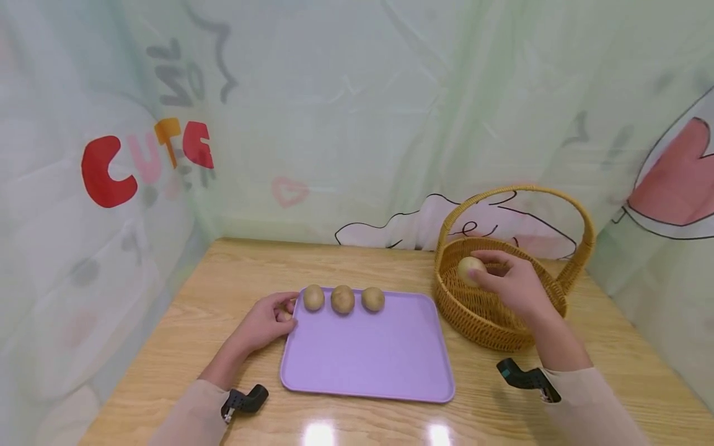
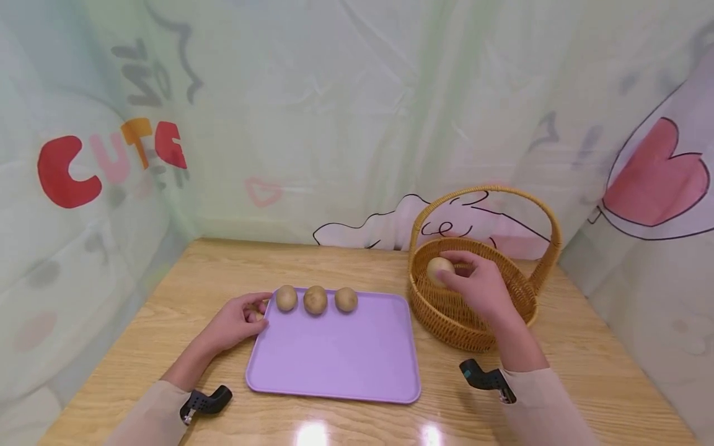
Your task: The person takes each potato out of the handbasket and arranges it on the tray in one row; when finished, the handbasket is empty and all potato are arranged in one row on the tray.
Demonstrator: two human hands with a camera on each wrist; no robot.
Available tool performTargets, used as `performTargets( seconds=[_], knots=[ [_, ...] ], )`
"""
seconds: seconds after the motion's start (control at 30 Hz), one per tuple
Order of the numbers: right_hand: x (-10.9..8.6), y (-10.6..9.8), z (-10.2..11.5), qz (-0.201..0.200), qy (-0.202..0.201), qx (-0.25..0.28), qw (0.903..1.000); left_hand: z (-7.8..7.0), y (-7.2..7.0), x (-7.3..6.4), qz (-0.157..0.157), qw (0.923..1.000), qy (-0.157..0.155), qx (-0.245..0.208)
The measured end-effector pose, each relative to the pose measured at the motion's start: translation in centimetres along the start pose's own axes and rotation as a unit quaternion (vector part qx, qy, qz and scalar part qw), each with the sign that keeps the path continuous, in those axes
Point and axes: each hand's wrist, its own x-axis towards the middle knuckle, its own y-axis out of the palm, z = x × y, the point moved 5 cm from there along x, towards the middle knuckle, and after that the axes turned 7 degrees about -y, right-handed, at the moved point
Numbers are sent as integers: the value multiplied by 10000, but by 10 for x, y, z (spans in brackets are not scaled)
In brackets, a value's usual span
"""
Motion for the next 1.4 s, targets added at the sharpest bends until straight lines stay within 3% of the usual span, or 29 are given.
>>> performTargets(
  seconds=[0.27, 0.53, 0.77, 0.93, 1.13, 1.27, 1.4],
  knots=[
    [-10, 20, 6, -269, 41, 186, 9995, -3, 2, 0, 72, 9999, 7, -115],
    [-2, 43, 21, -242, -189, 636, 9975, -4, -2, 5, -103, 9998, -103, 107],
    [4, 78, 36, -42, -415, 983, 9943, -9, -6, 3, -156, 9996, -112, 214],
    [8, 110, 33, 309, -238, 1141, 9927, -7, -7, 0, -140, 9991, -139, 371],
    [19, 136, 10, 570, 58, 583, 9967, -4, -5, -2, -13, 9994, -60, 354],
    [25, 146, 1, 648, -2, -33, 9979, -5, -6, -3, 1, 9996, -2, 289],
    [31, 155, 4, 655, -169, -216, 9975, -2, -10, -3, -71, 9997, -71, 243]
  ],
)
